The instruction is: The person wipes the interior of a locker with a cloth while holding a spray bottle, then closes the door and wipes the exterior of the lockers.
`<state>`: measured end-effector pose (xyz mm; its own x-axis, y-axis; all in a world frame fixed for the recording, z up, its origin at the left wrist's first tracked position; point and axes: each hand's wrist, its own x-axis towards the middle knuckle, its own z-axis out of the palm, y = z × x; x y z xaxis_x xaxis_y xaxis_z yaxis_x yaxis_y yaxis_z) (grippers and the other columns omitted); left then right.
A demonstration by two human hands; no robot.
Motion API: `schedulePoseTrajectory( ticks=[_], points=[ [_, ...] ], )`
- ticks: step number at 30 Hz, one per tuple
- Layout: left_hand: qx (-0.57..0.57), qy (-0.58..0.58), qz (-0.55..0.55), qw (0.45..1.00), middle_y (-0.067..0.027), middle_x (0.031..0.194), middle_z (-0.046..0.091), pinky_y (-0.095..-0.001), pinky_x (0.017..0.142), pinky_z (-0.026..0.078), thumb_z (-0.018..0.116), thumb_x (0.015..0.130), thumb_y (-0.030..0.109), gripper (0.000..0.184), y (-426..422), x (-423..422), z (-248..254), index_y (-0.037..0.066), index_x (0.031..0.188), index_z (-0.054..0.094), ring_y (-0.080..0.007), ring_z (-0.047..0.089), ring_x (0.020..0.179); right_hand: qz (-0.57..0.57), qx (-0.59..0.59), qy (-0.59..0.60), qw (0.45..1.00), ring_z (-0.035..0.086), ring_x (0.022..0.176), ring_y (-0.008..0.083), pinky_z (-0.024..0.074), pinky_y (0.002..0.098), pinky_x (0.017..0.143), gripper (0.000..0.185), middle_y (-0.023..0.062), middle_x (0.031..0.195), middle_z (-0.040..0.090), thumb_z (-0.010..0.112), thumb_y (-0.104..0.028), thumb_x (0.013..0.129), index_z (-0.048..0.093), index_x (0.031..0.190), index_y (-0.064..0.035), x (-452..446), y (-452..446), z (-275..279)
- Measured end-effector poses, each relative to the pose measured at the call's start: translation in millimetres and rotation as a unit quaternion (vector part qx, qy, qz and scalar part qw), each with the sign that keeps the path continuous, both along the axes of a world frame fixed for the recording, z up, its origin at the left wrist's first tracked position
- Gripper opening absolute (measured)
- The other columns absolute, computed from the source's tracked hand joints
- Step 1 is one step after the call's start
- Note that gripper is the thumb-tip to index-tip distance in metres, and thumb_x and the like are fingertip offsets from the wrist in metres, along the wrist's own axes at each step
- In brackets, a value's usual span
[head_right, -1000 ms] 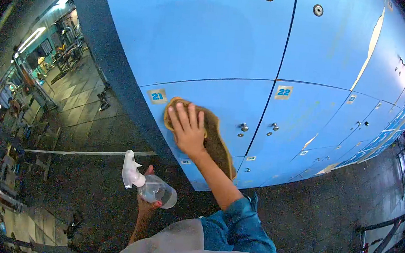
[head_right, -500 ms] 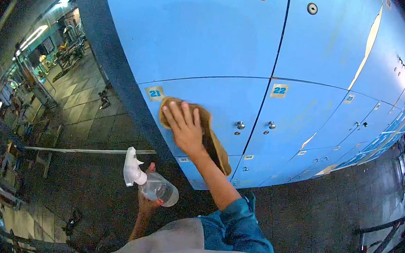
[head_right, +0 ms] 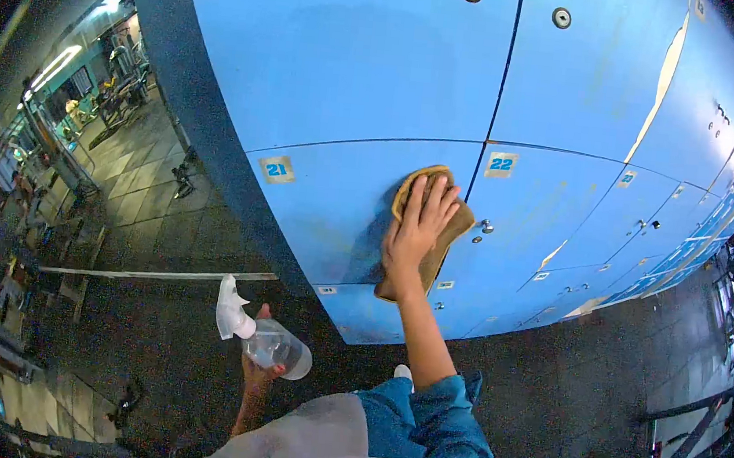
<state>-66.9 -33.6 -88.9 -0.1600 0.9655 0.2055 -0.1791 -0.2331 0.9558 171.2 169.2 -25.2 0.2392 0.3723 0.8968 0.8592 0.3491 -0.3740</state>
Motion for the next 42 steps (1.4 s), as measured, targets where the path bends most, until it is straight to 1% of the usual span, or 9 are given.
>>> schedulePoseTrajectory(
  ticks=[5, 7, 9, 12, 20, 24, 32, 37, 42],
  points=[
    [-0.066, -0.120, -0.013, 0.990, -0.0036, 0.115, 0.051, -0.0282, 0.084, 0.046, 0.089, 0.048, 0.048, 0.120, 4.6, -5.6, -8.9, 0.002, 0.141, 0.029, -0.0153, 0.053, 0.097, 0.060, 0.025, -0.050, 0.997, 0.016, 0.137, 0.0451, 0.0128, 0.0607, 0.107, 0.059, 0.0170, 0.149, 0.026, 0.049, -0.007, 0.080, 0.040, 0.139, -0.0073, -48.2, 2.6, -2.8],
    [-0.064, -0.094, -0.002, 0.994, -0.0047, 0.116, 0.051, -0.0297, 0.085, 0.046, 0.089, 0.048, 0.050, 0.120, 4.7, -9.6, -13.5, 0.002, 0.141, 0.029, -0.0161, 0.053, 0.099, 0.097, 0.018, -0.093, 0.991, 0.020, 0.137, 0.0432, 0.0152, 0.0604, 0.107, 0.058, 0.0148, 0.148, 0.029, 0.049, -0.008, 0.081, 0.041, 0.138, -0.0090, -71.3, 2.5, -9.6],
    [0.014, 0.073, 0.025, 0.997, -0.0075, 0.120, 0.049, -0.0330, 0.088, 0.045, 0.087, 0.048, 0.054, 0.122, 4.4, -12.9, -16.0, 0.001, 0.141, 0.028, -0.0173, 0.053, 0.103, 0.117, 0.001, -0.126, 0.985, 0.025, 0.135, 0.0415, 0.0180, 0.0603, 0.106, 0.057, 0.0132, 0.147, 0.031, 0.049, -0.010, 0.082, 0.042, 0.138, -0.0100, -93.2, 1.6, -17.9],
    [-0.038, -0.051, 0.009, 0.998, -0.0068, 0.117, 0.050, -0.0330, 0.088, 0.045, 0.086, 0.049, 0.056, 0.122, -2.6, -8.4, -3.6, 0.001, 0.141, 0.029, -0.0175, 0.053, 0.102, 0.150, -0.037, -0.156, 0.976, 0.030, 0.133, 0.0388, 0.0211, 0.0589, 0.105, 0.057, 0.0114, 0.146, 0.033, 0.050, -0.013, 0.082, 0.042, 0.138, -0.0110, -116.2, -2.2, -23.8],
    [0.004, 0.048, 0.045, 0.998, -0.0063, 0.115, 0.049, -0.0326, 0.087, 0.045, 0.085, 0.050, 0.057, 0.118, -1.4, -3.5, 3.7, 0.002, 0.140, 0.031, -0.0166, 0.052, 0.102, 0.202, -0.028, -0.262, 0.943, 0.030, 0.133, 0.0367, 0.0212, 0.0560, 0.106, 0.059, 0.0107, 0.144, 0.036, 0.053, -0.007, 0.081, 0.041, 0.138, -0.0125, -110.7, -2.0, -29.1],
    [-0.009, 0.011, 0.003, 1.000, -0.0078, 0.124, 0.046, -0.0339, 0.088, 0.046, 0.086, 0.050, 0.054, 0.118, 4.8, -3.6, -8.7, 0.001, 0.139, 0.032, -0.0181, 0.051, 0.104, 0.143, 0.005, -0.216, 0.966, 0.031, 0.134, 0.0320, 0.0193, 0.0532, 0.109, 0.054, 0.0107, 0.146, 0.033, 0.046, -0.011, 0.084, 0.042, 0.138, -0.0118, -78.9, 3.4, -19.3],
    [0.053, 0.011, 0.023, 0.998, -0.0103, 0.139, 0.040, -0.0330, 0.097, 0.041, 0.085, 0.053, 0.054, 0.115, 3.7, 16.0, 1.5, -0.001, 0.139, 0.031, -0.0183, 0.047, 0.117, 0.004, 0.081, -0.068, 0.994, 0.021, 0.137, 0.0420, 0.0144, 0.0587, 0.109, 0.053, 0.0210, 0.146, 0.029, 0.045, -0.003, 0.083, 0.043, 0.136, -0.0029, 13.4, 22.3, 20.1],
    [0.029, 0.017, 0.006, 0.999, -0.0123, 0.143, 0.035, -0.0365, 0.101, 0.039, 0.086, 0.048, 0.057, 0.121, -1.7, 17.9, 6.4, 0.000, 0.139, 0.030, -0.0207, 0.044, 0.121, 0.016, 0.060, 0.070, 0.996, 0.011, 0.138, 0.0473, 0.0073, 0.0572, 0.110, 0.065, 0.0259, 0.149, 0.018, 0.044, 0.002, 0.079, 0.029, 0.142, 0.0007, 24.6, 9.2, 28.7],
    [-0.001, 0.060, 0.012, 0.998, -0.0129, 0.143, 0.034, -0.0373, 0.101, 0.039, 0.084, 0.048, 0.060, 0.121, -9.6, 10.3, 12.3, -0.001, 0.139, 0.031, -0.0215, 0.044, 0.122, 0.015, 0.027, 0.040, 0.999, 0.012, 0.136, 0.0499, 0.0097, 0.0602, 0.108, 0.062, 0.0246, 0.149, 0.020, 0.045, -0.002, 0.081, 0.031, 0.142, -0.0021, -9.5, 5.4, 10.4]
  ],
)
